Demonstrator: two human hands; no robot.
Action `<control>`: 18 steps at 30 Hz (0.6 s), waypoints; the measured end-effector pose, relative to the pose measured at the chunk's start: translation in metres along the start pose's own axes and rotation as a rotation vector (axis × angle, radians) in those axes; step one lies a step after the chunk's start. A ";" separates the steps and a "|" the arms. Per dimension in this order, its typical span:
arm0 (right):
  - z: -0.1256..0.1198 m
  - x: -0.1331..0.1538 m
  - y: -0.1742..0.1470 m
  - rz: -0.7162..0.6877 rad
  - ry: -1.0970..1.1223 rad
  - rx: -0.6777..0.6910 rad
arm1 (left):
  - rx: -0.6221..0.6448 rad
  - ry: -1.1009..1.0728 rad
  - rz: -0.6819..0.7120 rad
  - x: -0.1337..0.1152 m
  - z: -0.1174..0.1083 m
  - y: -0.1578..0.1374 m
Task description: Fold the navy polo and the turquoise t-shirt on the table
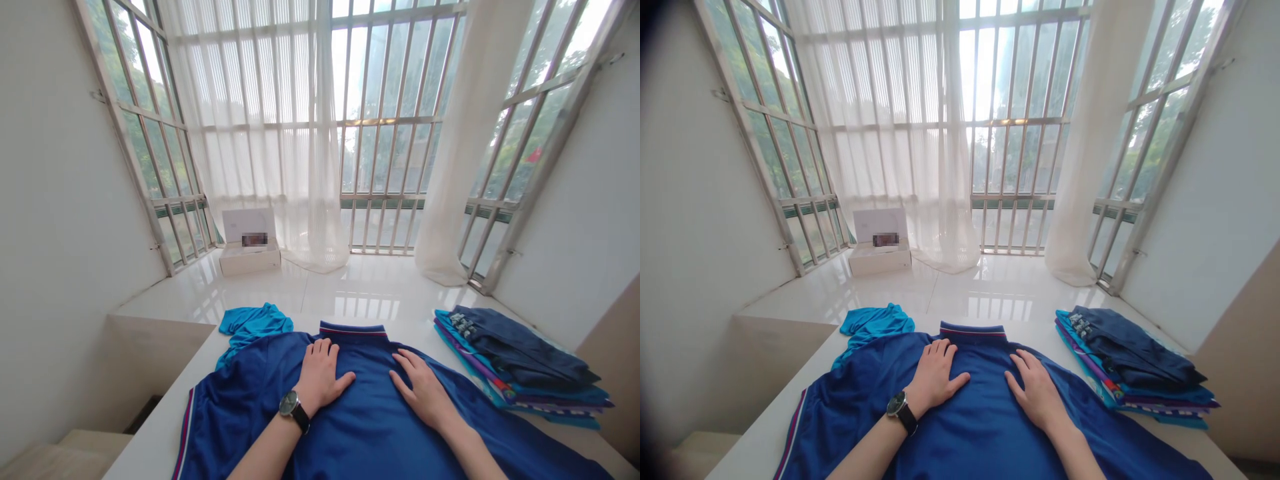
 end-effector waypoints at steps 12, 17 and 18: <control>0.006 -0.003 -0.013 0.139 -0.160 0.142 | 0.172 -0.016 0.016 0.008 0.024 -0.006; 0.006 -0.007 -0.010 0.132 -0.170 0.155 | 0.227 -0.007 0.048 0.011 0.024 0.000; 0.006 -0.008 -0.009 0.126 -0.165 0.150 | 0.232 -0.004 0.053 0.011 0.024 0.001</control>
Point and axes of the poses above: each hand's wrist, its own y-axis towards the middle knuckle, its own z-axis out of the palm, x = y × z, the point moved 6 cm from there along y, towards the middle knuckle, and after that the axes turned 3 degrees about -x, right-handed, at the moved point
